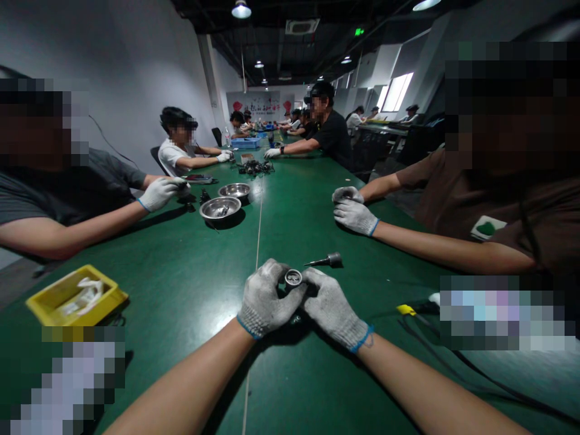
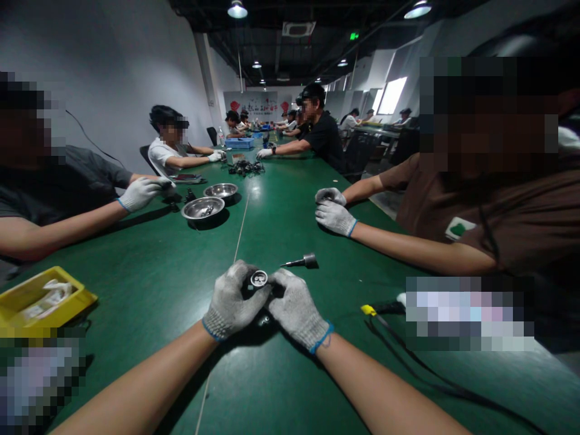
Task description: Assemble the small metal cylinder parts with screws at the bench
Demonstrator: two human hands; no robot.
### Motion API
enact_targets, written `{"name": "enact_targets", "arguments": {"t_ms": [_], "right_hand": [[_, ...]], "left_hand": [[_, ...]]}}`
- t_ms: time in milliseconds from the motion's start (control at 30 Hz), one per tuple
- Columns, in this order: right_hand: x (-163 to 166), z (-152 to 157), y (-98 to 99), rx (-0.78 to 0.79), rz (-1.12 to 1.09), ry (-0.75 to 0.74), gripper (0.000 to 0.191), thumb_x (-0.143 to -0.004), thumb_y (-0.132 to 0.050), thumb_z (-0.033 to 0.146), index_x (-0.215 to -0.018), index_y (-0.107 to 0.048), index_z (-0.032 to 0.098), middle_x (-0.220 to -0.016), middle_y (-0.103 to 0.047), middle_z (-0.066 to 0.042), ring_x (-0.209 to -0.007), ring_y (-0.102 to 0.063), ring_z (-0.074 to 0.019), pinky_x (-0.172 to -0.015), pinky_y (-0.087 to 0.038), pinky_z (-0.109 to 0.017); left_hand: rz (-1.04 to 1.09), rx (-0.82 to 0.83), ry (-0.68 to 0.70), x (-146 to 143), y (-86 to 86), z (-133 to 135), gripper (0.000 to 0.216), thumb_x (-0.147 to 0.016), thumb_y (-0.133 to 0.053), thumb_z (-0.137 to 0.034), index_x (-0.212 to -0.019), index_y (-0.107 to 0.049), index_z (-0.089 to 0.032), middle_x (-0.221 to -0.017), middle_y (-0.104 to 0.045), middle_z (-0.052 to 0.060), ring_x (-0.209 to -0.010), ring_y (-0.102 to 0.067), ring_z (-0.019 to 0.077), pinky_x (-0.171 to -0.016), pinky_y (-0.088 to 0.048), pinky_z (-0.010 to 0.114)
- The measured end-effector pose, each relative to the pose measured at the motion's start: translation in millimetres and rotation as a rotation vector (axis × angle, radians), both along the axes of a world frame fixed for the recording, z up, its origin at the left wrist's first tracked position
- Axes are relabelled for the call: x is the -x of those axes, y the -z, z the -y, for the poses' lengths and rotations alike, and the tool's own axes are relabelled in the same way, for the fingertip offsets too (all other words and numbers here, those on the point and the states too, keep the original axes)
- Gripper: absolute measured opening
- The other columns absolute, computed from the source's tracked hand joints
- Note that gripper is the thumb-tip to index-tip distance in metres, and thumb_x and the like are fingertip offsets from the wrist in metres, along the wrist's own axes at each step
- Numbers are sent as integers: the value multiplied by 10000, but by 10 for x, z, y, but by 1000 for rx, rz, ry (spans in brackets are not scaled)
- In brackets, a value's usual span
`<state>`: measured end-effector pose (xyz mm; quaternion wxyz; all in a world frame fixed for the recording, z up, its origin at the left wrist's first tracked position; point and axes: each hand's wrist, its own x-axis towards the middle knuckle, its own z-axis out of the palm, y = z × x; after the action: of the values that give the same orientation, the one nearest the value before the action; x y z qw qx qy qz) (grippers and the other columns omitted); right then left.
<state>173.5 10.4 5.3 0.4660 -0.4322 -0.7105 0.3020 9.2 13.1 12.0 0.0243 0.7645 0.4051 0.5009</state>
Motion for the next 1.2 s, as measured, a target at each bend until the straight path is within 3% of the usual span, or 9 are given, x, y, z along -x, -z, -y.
{"name": "enact_targets", "arguments": {"t_ms": [500,733,933,1200], "right_hand": [[7,10,-3,8,36,-33,270,-723,-597,5,-850,-740,196,-870,-714,-24,-820,-655,-184,-777,-535,-287],[-7,4,14,11,50,-36,244,-748,-588,16,-839,-723,197,-873,-708,-31,-843,-668,-194,-777,-542,-293],[3,-3,43,9,63,-3,226,-765,-575,21,-812,-701,202,-832,-683,-24,-806,-646,-191,-741,-517,-289],[18,1,46,1,70,9,232,-754,-584,9,-805,-702,202,-826,-691,-22,-797,-648,-192,-734,-511,-286]], "left_hand": [[13,-19,-18,-6,-8,7,127,-885,-673,-316,-935,-646,-203,-809,-669,30,-711,-680,164,-648,-560,272],[8,-182,39,0,32,-9,298,-912,-633,-215,-1200,-559,-212,-982,-710,71,-866,-715,197,-777,-620,323],[-97,-149,62,6,4,3,148,-935,-617,-189,-1081,-609,-210,-992,-686,86,-857,-701,191,-744,-615,303],[-91,-129,66,13,15,19,145,-938,-610,-202,-1080,-641,-193,-988,-693,102,-875,-699,204,-764,-624,322]]}}
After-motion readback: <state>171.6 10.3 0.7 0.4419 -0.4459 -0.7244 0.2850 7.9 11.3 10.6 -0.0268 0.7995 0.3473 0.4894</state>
